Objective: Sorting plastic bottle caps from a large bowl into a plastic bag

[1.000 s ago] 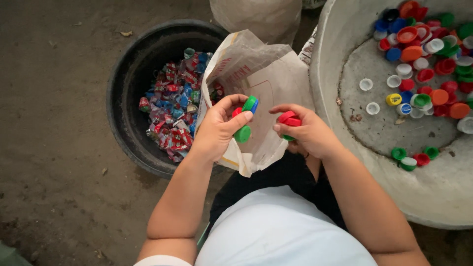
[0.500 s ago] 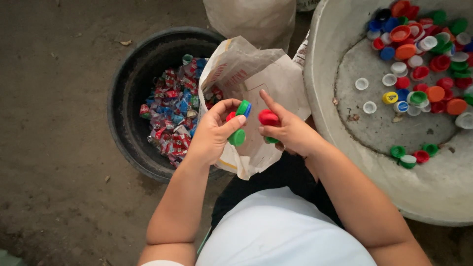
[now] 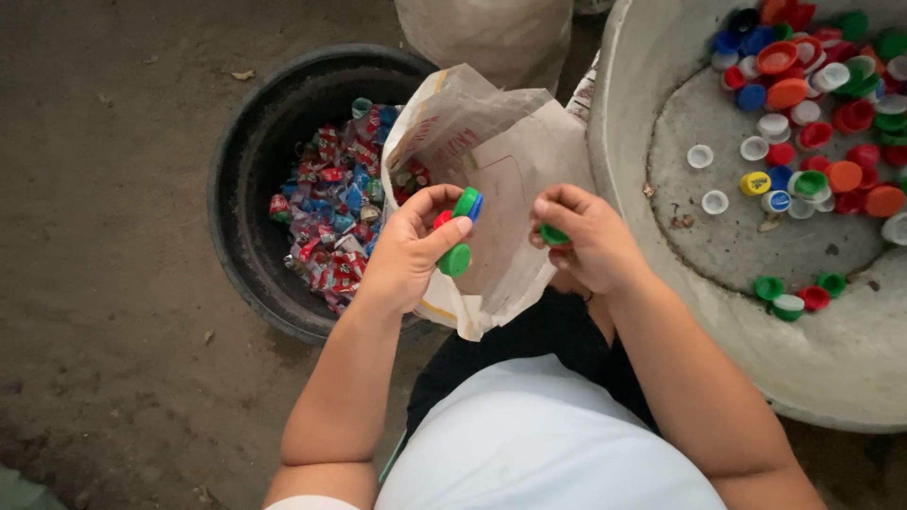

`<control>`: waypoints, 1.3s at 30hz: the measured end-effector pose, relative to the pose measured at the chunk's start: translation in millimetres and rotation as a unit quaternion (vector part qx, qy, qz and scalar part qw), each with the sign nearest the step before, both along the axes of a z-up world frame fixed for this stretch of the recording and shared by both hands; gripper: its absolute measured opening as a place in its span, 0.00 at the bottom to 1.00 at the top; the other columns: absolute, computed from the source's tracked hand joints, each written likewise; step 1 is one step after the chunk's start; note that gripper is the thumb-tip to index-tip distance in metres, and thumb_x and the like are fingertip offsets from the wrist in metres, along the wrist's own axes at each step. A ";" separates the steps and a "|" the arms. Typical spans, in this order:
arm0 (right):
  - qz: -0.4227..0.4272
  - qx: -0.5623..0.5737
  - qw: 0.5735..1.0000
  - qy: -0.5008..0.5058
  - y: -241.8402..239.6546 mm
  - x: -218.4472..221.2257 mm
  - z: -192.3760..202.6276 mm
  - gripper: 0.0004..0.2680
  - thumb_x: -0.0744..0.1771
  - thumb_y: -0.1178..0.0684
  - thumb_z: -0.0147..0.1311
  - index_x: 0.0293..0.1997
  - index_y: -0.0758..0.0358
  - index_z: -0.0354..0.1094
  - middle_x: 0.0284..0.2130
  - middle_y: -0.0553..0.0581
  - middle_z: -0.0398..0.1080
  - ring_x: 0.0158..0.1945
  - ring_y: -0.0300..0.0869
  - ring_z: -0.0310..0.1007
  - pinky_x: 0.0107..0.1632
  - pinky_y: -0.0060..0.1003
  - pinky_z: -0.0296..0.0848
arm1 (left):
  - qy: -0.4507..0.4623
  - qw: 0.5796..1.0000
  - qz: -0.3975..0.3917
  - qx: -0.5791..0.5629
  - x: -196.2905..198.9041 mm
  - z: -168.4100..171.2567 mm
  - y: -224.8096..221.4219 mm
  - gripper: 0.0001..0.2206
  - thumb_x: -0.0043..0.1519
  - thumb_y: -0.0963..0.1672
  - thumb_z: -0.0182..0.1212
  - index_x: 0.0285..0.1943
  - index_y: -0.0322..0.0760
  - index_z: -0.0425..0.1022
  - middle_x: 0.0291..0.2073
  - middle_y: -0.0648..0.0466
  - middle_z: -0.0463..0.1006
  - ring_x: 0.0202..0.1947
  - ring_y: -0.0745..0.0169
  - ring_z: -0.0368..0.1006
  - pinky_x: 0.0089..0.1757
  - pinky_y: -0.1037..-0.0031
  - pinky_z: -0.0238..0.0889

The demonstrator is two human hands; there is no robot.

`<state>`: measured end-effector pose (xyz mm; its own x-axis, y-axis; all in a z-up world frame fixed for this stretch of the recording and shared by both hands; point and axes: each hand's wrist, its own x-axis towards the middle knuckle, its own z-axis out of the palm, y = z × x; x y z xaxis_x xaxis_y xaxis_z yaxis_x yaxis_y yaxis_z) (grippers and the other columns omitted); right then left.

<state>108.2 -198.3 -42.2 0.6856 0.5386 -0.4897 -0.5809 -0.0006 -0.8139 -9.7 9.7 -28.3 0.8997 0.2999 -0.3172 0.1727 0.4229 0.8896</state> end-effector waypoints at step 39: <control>0.086 -0.040 0.994 -0.048 0.8 -9.0 -13.0 0.15 0.69 0.50 0.58 0.56 0.73 0.71 0.30 0.68 0.74 0.32 0.49 0.79 0.29 0.37 0.82 | 0.004 1.000 -0.015 0.016 1.1 -3.9 -8.1 0.19 0.60 0.39 0.68 0.60 0.30 0.71 0.45 0.48 0.76 0.40 0.60 0.78 0.33 0.69 0.80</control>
